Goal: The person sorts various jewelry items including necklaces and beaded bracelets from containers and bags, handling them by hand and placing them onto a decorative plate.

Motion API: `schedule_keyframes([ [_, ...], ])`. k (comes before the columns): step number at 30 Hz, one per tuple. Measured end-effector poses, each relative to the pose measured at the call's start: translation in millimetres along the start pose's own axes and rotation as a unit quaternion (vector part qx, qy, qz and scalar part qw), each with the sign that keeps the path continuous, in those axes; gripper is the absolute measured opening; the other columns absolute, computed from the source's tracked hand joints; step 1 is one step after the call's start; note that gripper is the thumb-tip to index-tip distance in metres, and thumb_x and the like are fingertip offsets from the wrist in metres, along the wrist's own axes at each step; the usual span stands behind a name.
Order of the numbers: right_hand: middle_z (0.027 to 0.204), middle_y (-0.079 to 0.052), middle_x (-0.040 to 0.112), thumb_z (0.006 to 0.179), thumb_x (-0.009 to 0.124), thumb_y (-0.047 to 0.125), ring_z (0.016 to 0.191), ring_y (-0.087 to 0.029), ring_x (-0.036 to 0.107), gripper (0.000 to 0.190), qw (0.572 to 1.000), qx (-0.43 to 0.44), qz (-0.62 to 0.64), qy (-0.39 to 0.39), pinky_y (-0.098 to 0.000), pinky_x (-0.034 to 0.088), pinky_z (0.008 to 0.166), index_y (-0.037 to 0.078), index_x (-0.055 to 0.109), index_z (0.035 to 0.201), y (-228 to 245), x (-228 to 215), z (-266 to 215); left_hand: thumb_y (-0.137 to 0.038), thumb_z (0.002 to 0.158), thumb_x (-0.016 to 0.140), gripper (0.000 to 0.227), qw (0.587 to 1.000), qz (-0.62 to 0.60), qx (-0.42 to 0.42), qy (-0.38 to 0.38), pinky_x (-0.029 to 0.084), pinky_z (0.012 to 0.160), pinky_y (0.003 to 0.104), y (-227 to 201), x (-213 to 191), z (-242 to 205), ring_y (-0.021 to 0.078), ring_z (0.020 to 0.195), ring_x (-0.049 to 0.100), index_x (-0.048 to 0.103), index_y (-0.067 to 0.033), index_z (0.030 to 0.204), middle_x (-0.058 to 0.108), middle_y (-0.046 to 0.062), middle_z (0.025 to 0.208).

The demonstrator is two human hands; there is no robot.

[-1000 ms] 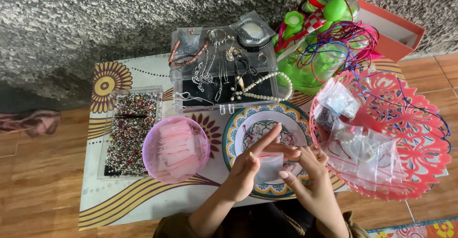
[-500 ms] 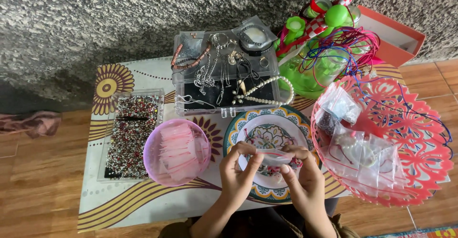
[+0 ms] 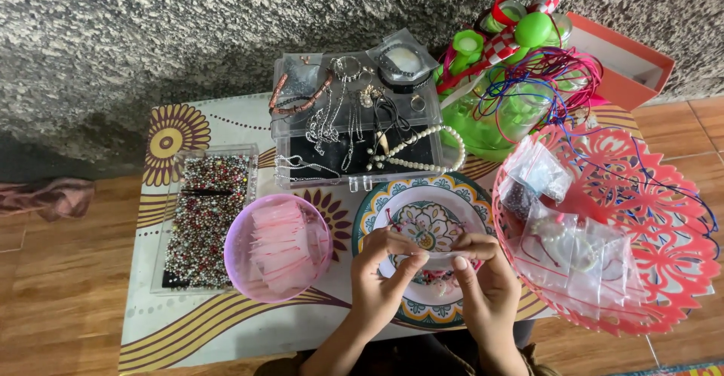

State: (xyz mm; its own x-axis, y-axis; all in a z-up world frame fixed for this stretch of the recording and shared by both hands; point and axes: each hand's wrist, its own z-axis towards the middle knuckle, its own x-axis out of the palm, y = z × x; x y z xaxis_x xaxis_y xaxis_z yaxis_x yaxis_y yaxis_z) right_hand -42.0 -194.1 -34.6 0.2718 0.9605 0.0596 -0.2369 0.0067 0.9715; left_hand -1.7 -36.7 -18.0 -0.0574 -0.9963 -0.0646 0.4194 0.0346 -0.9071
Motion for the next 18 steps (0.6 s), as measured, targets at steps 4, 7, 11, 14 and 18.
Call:
schedule_keyframes([
  [4, 0.116, -0.012, 0.061, 0.093, 0.065, 0.0, 0.095, -0.018, 0.057, 0.005, 1.0, 0.015, -0.007, 0.0, -0.0281, 0.05, 0.081, -0.001, 0.062, 0.098, -5.9, -4.8, 0.4, -0.009, 0.088, 0.078, 0.006, 1.0, 0.009, 0.012, 0.003, 0.041, 0.1, 0.033, -3.9, -3.4, 4.2, 0.0126, 0.08, 0.059, 0.072, -0.0091, 0.087, 0.07, -0.002, 0.084],
  [7, 0.113, -0.012, 0.061, 0.093, 0.065, -0.001, 0.092, -0.017, 0.056, 0.003, 0.999, 0.032, 0.009, -0.004, -0.0274, 0.048, 0.079, -0.002, 0.063, 0.096, -7.4, -4.5, 0.6, -0.009, 0.088, 0.078, 0.009, 0.999, 0.032, 0.034, -0.002, 0.037, 0.109, 0.037, -4.4, -2.7, 4.5, 0.0098, 0.076, 0.061, 0.071, -0.0131, 0.088, 0.07, -0.006, 0.082],
  [11, 0.114, -0.011, 0.06, 0.095, 0.063, 0.0, 0.098, -0.018, 0.056, 0.003, 0.999, 0.037, 0.036, 0.001, -0.0291, 0.048, 0.085, 0.0, 0.061, 0.097, -14.8, -4.5, 0.1, -0.011, 0.091, 0.072, 0.008, 0.998, 0.049, 0.038, 0.01, 0.039, 0.099, 0.034, -7.5, -3.0, 7.2, 0.0135, 0.08, 0.056, 0.065, -0.0101, 0.088, 0.066, -0.003, 0.082],
  [14, 0.114, -0.013, 0.059, 0.096, 0.062, 0.001, 0.101, -0.019, 0.056, 0.004, 0.999, 0.032, 0.041, 0.011, -0.0316, 0.049, 0.09, 0.0, 0.058, 0.097, -17.1, -4.1, -0.9, -0.017, 0.09, 0.071, 0.009, 0.997, 0.058, 0.033, 0.026, 0.038, 0.096, 0.034, -8.9, -3.5, 7.8, 0.0159, 0.086, 0.056, 0.064, -0.0106, 0.09, 0.066, -0.002, 0.087],
  [18, 0.108, -0.011, 0.059, 0.094, 0.064, 0.005, 0.1, -0.021, 0.057, 0.007, 0.999, 0.005, 0.037, 0.039, -0.0338, 0.048, 0.091, 0.002, 0.059, 0.097, -17.5, 1.2, -3.2, -0.014, 0.092, 0.071, 0.008, 0.998, 0.04, 0.043, 0.023, 0.037, 0.102, 0.037, -1.1, -0.1, 4.2, 0.0147, 0.08, 0.061, 0.066, -0.0083, 0.09, 0.068, 0.0, 0.087],
])
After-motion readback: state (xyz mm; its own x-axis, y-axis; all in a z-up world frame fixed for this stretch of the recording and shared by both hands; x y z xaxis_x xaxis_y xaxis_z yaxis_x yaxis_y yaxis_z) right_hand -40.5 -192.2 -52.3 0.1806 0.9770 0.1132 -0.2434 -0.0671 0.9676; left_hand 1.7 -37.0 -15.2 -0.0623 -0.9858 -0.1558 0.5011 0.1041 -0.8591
